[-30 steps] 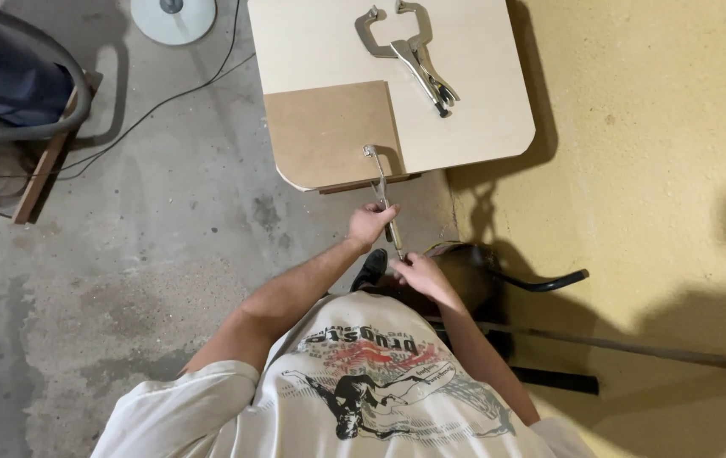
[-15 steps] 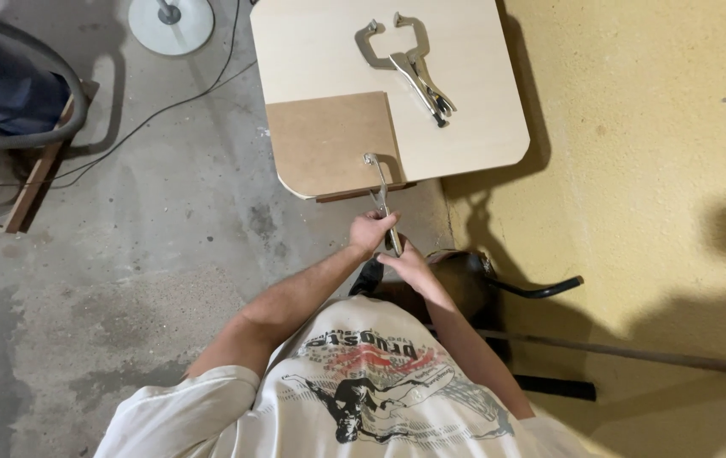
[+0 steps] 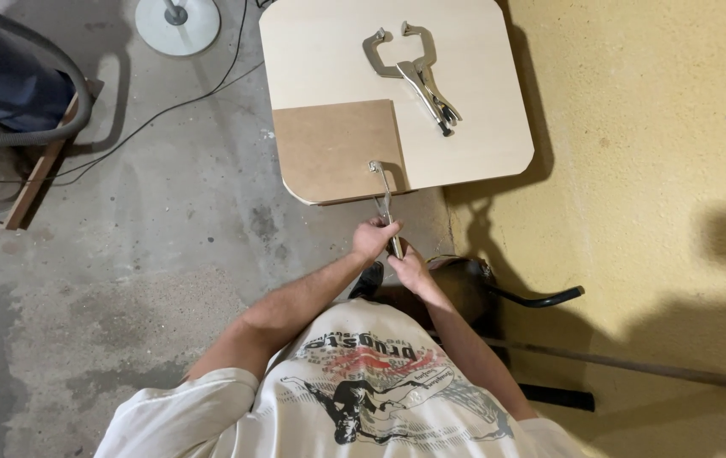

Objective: The person moves a vacuum cleaner and a power sander, then picks up a large rectangular wooden board and places it on a workbench. They then retrieve a smaller piece of wood and several metal clamps, placing the smaller piece on the board and using the clamps to secure it in place.

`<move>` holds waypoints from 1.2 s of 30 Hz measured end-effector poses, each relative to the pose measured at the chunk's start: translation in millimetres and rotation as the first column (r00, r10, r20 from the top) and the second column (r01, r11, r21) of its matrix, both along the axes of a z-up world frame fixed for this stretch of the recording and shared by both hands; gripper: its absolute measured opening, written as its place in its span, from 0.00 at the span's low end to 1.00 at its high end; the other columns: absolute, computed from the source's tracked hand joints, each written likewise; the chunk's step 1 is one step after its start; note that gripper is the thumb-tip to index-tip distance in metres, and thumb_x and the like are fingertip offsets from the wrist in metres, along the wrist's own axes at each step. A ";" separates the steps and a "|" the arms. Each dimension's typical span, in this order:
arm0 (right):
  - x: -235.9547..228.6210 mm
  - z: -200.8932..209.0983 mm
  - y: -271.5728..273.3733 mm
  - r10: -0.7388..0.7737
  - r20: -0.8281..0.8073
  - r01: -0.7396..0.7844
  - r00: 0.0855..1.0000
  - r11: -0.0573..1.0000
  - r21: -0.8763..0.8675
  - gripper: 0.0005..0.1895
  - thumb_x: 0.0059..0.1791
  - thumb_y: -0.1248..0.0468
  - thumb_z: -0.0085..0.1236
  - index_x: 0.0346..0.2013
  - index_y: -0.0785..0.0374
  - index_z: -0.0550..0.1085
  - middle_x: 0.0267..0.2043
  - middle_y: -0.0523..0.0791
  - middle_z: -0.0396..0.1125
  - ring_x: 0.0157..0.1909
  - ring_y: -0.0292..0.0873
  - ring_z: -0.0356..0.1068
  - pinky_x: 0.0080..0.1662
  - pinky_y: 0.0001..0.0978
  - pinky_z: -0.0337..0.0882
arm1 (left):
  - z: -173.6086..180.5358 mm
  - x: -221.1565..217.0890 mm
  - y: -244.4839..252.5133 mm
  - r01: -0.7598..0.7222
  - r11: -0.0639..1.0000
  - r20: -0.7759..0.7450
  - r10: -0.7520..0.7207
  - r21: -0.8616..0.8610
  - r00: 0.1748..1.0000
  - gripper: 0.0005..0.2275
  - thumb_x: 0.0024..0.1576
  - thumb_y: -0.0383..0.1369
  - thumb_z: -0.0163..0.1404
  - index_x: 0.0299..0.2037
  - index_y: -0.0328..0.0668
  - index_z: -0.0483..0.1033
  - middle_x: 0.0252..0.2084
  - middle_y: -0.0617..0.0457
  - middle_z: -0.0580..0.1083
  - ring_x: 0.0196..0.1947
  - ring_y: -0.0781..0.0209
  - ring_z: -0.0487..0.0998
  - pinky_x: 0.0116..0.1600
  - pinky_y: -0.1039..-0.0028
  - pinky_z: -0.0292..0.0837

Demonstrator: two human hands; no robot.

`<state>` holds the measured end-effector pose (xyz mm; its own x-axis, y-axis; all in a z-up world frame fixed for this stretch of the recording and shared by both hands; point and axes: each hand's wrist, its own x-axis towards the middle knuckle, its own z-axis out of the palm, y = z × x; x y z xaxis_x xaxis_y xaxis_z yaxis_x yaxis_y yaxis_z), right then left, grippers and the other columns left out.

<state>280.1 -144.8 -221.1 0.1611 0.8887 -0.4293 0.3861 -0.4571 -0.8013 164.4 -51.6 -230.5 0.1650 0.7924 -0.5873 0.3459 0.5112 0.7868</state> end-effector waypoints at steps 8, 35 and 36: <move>0.5 -14.6 0.1 -0.014 0.022 0.015 1.000 0.999 -0.035 0.27 0.45 0.57 0.58 0.57 0.63 0.74 0.54 0.57 0.72 0.59 0.59 0.70 0.60 0.54 0.67 | 55.6 -14.9 -17.7 0.125 0.989 0.214 -0.104 -0.084 0.971 0.34 0.41 0.56 0.67 0.49 0.35 0.79 0.46 0.37 0.79 0.54 0.43 0.78 0.57 0.56 0.73; 4.2 77.4 -50.7 0.252 0.198 -0.219 0.947 0.960 -0.176 0.21 0.54 0.52 0.53 0.50 0.65 0.80 0.48 0.55 0.76 0.55 0.58 0.73 0.55 0.51 0.73 | 1.3 -9.6 -7.7 0.121 0.991 0.160 -0.110 -0.056 0.981 0.23 0.38 0.45 0.68 0.42 0.45 0.84 0.36 0.47 0.81 0.43 0.52 0.83 0.46 0.62 0.77; 3.5 75.0 -53.5 0.273 0.254 -0.234 0.928 0.957 -0.173 0.21 0.54 0.50 0.52 0.50 0.63 0.80 0.49 0.53 0.76 0.55 0.59 0.73 0.57 0.51 0.72 | 1.4 -10.3 -9.0 0.136 0.989 0.147 -0.127 -0.056 0.981 0.23 0.38 0.45 0.67 0.43 0.45 0.84 0.38 0.46 0.82 0.44 0.50 0.83 0.47 0.61 0.77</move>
<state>283.6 -198.3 -146.1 0.0665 0.8505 -0.5217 0.6978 -0.4134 -0.5849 154.1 -60.6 -229.1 0.3510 0.7190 -0.5998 0.3003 0.5203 0.7994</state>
